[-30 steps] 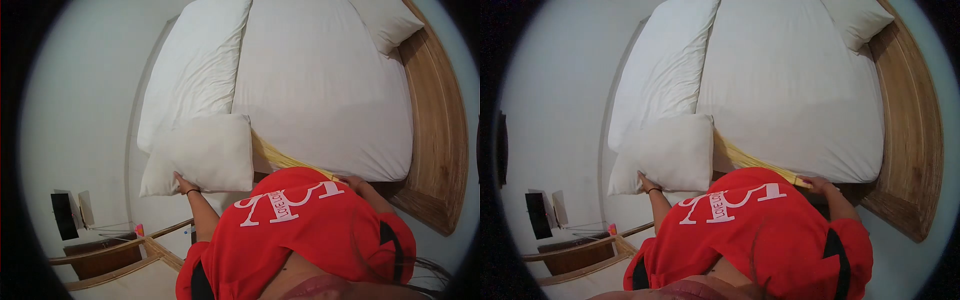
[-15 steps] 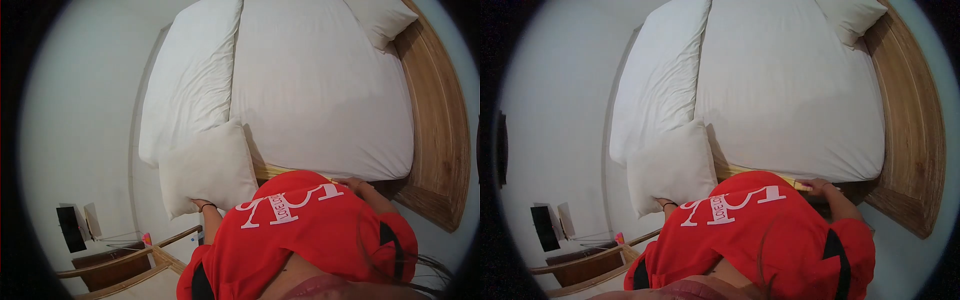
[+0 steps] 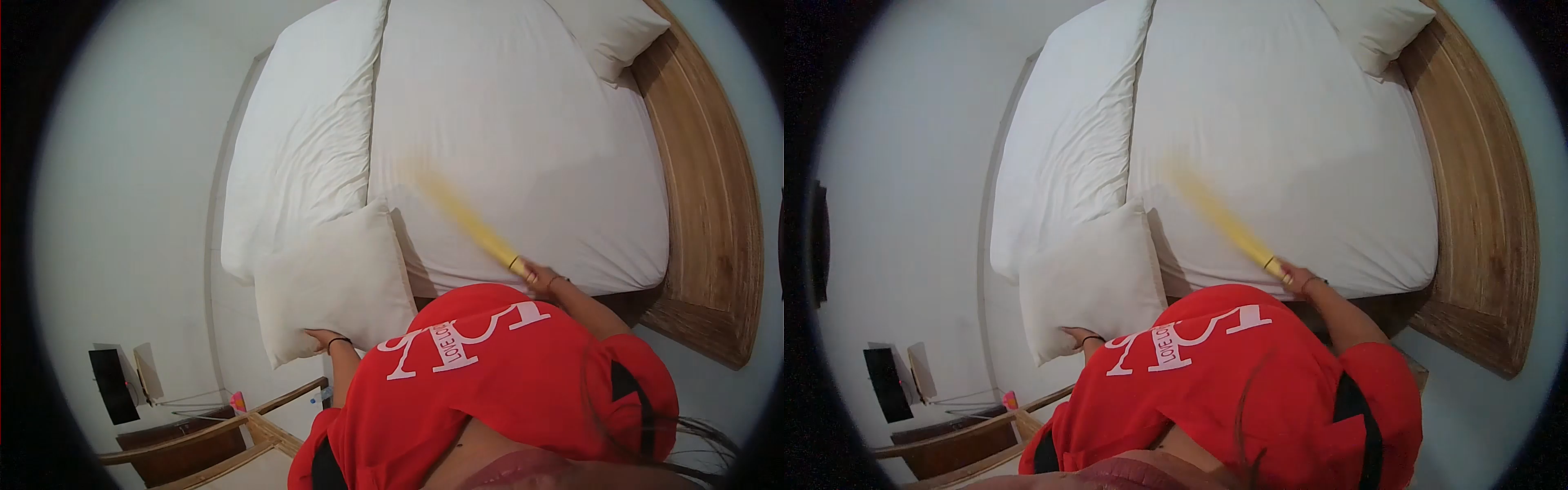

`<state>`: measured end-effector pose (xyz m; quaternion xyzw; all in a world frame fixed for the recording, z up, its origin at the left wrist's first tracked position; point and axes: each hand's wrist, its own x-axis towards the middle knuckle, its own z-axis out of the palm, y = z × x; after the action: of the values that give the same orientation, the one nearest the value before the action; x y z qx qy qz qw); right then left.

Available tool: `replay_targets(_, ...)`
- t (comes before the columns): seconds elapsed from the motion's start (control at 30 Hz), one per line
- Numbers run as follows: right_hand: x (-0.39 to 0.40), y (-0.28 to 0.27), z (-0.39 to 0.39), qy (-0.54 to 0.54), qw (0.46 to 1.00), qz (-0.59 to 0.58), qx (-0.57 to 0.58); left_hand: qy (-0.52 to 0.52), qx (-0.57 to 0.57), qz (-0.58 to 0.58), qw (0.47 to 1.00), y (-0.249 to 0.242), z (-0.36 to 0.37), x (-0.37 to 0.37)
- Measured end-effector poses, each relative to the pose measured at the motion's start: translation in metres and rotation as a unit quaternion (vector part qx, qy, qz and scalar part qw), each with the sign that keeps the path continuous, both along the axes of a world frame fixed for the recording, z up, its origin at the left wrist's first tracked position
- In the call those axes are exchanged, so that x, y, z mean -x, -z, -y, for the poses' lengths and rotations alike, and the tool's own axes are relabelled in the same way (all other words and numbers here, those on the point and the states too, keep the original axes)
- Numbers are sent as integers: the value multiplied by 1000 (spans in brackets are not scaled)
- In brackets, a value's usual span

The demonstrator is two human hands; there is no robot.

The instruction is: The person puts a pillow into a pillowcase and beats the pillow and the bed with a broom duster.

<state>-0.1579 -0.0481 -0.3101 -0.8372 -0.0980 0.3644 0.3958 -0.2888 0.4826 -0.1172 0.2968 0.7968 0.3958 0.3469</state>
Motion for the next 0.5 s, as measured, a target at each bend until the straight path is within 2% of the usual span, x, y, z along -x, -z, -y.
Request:
replay_targets(0.1, -12, -67, 2, -128, 991, 14, 40, 120, -4, -116, 986, 15, -8, 5)
replay_targets(0.17, -20, 43, 29, 85, 994, 67, -15, 230, -22, -218, 948, 28, -17, 10)
replay_targets(0.23, -49, 16, 44, 308, 947, 90, -19, 307, -62, -291, 904, 24, -3, -6)
replay_targets(0.27, -64, -21, 42, 401, 904, 144, -29, 343, -82, -325, 877, 18, 8, -16)
replay_targets(0.3, -77, -59, 30, 488, 849, 197, -37, 403, -83, -389, 824, 6, 20, -27)
replay_targets(0.37, -104, -87, 16, 580, 810, 76, -40, 510, -81, -506, 691, -20, 42, -53)
replay_targets(0.4, -109, -93, 12, 621, 783, 15, -41, 576, -77, -505, 638, -19, 43, -68)
replay_targets(0.43, -112, -49, -4, 510, 858, 12, 53, 638, -73, -501, 580, -19, 42, -83)
replay_targets(0.47, -111, -2, -19, 388, 910, 7, 146, 696, -69, -495, 516, -18, 40, -95)
replay_targets(0.5, -91, -2, -31, 217, 967, 2, 135, 703, -62, -497, 504, -13, 37, -105)
